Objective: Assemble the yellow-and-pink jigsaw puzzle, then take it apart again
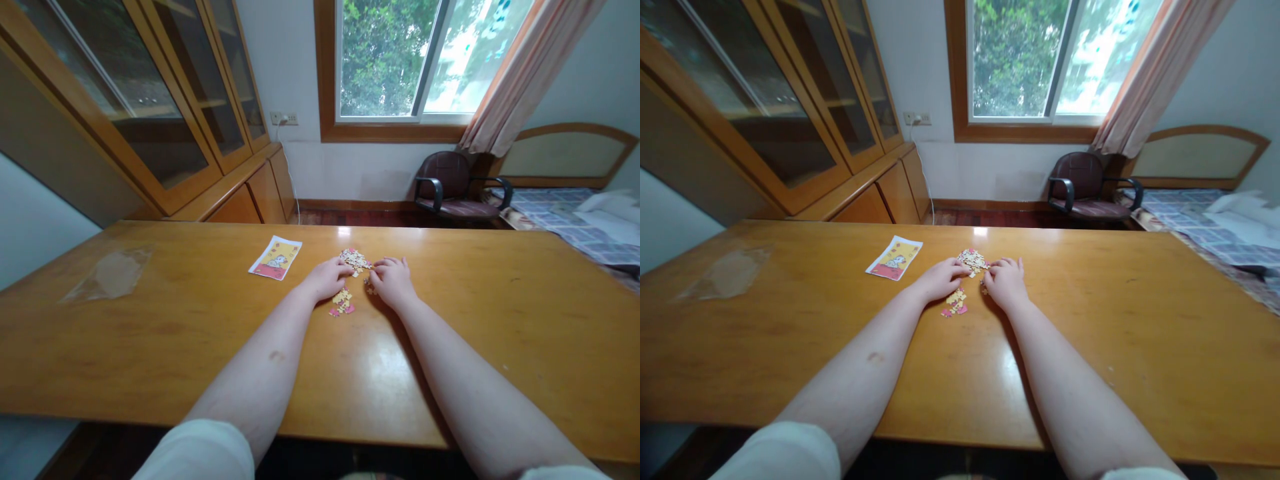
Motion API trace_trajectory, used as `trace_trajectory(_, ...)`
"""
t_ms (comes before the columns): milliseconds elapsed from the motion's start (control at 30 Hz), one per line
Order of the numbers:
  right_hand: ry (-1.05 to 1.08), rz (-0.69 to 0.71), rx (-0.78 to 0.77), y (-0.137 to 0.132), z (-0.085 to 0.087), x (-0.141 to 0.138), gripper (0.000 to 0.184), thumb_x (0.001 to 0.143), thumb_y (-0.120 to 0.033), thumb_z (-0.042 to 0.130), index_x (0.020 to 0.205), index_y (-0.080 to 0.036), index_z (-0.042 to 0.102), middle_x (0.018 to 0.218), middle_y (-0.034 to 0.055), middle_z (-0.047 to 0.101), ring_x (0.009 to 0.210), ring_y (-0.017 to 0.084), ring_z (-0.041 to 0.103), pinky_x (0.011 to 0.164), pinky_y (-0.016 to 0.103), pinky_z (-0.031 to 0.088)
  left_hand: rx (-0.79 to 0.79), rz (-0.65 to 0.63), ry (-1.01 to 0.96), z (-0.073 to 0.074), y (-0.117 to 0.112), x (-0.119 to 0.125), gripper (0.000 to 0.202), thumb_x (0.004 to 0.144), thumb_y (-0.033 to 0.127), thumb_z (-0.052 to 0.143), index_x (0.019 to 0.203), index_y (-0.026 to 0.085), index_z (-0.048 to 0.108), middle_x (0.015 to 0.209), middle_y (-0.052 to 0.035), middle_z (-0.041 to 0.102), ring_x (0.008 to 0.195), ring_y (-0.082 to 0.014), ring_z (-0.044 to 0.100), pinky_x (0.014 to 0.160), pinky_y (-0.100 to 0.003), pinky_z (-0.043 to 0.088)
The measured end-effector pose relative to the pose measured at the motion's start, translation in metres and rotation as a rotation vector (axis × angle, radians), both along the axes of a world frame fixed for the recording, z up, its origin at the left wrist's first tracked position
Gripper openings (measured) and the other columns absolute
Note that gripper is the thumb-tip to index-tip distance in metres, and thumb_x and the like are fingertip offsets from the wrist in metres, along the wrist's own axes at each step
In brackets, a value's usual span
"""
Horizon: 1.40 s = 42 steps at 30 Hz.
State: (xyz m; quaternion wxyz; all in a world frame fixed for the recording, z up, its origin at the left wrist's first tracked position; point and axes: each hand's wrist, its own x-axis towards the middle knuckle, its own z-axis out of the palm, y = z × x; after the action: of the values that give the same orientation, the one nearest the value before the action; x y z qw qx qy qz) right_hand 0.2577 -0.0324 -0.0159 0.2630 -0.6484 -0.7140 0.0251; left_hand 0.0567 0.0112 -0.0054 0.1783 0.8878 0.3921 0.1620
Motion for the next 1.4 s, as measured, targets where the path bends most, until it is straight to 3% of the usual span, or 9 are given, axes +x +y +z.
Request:
trace_trajectory(133,0.014,-0.005,0.002,0.0001,-0.0012,-0.0011,0.023,0.087,-0.03,0.052,0.084,-0.024,0.074,0.107,0.0077,0.07,0.112,0.03,0.053,0.109,0.063,0.018,-0.015,0.019,0.007,0.0021,-0.0007,-0.0004,0.016,0.081,0.029,0.06,0.092,0.023,0.07,0.102,-0.0039,0.062,0.093,-0.0192,0.061,0.088,-0.03,0.048)
trace_trajectory(267,-0.043,0.012,-0.041,-0.0012,-0.003,-0.0031,0.026,0.088,-0.034,0.054,0.105,-0.025,0.071,0.124,0.0097,0.063,0.124,0.033,0.044,0.109,0.063,0.019,-0.037,0.001,0.007,0.0042,-0.0014,-0.001,0.019,0.079,0.031,0.064,0.096,0.024,0.068,0.104,-0.0033,0.062,0.095,-0.019,0.061,0.086,-0.029,0.047)
trace_trajectory(433,-0.105,0.044,-0.109,-0.0031,-0.0021,-0.0062,0.033,0.088,-0.038,0.055,0.117,-0.029,0.067,0.135,0.0093,0.055,0.13,0.033,0.037,0.109,0.064,0.016,-0.046,0.003,-0.005,0.005,-0.001,-0.0011,0.015,0.08,0.034,0.062,0.086,0.021,0.067,0.098,-0.0032,0.062,0.088,-0.0183,0.061,0.081,-0.028,0.048)
trace_trajectory(667,-0.063,0.016,-0.127,-0.0032,-0.0007,-0.0083,0.032,0.088,-0.037,0.055,0.116,-0.025,0.067,0.135,0.0092,0.056,0.13,0.031,0.039,0.111,0.059,0.017,-0.035,0.064,0.004,0.0028,0.0021,-0.0016,0.017,0.083,0.032,0.058,0.077,0.02,0.068,0.093,-0.0035,0.063,0.087,-0.0184,0.061,0.08,-0.029,0.048)
trace_trajectory(733,-0.052,0.017,-0.126,-0.0029,-0.0013,-0.0085,0.032,0.088,-0.038,0.055,0.114,-0.024,0.068,0.134,0.0091,0.057,0.129,0.03,0.039,0.111,0.058,0.017,-0.026,0.114,0.012,0.0025,0.0019,-0.0024,0.015,0.081,0.033,0.061,0.086,0.021,0.069,0.096,-0.0036,0.063,0.089,-0.0191,0.061,0.081,-0.029,0.049)
trace_trajectory(900,-0.064,0.046,-0.131,-0.003,-0.0013,-0.0084,0.032,0.087,-0.038,0.056,0.114,-0.025,0.067,0.134,0.0089,0.056,0.129,0.031,0.038,0.111,0.06,0.015,0.011,0.161,0.05,0.0016,0.0007,-0.0035,0.035,0.085,0.036,0.058,0.118,0.026,0.066,0.117,-0.0071,0.057,0.105,-0.0234,0.059,0.096,-0.035,0.046)
trace_trajectory(1000,-0.076,0.063,-0.138,-0.0032,-0.0007,-0.0084,0.033,0.087,-0.04,0.057,0.115,-0.026,0.067,0.135,0.0091,0.055,0.129,0.031,0.037,0.11,0.06,0.015,0.014,0.144,0.056,0.0002,0.0009,-0.0034,0.032,0.085,0.034,0.058,0.114,0.027,0.069,0.121,-0.0072,0.054,0.109,-0.0238,0.058,0.1,-0.036,0.044)
trace_trajectory(1200,-0.067,0.059,-0.133,-0.0032,-0.0006,-0.0087,0.033,0.086,-0.039,0.058,0.115,-0.026,0.067,0.135,0.0089,0.055,0.129,0.031,0.038,0.11,0.06,0.015,-0.005,0.117,-0.016,0.0001,0.0006,-0.0023,0.019,0.084,0.029,0.058,0.095,0.025,0.073,0.109,-0.0051,0.059,0.101,-0.0203,0.06,0.095,-0.032,0.047)
trace_trajectory(1400,-0.099,0.111,-0.149,-0.0054,0.0018,-0.0101,0.033,0.086,-0.04,0.058,0.116,-0.029,0.067,0.137,0.0078,0.053,0.132,0.033,0.036,0.111,0.062,0.015,0.008,0.106,-0.018,0.0018,-0.0012,-0.0016,0.023,0.084,0.035,0.059,0.1,0.024,0.072,0.109,-0.0057,0.061,0.101,-0.0221,0.06,0.094,-0.034,0.048)
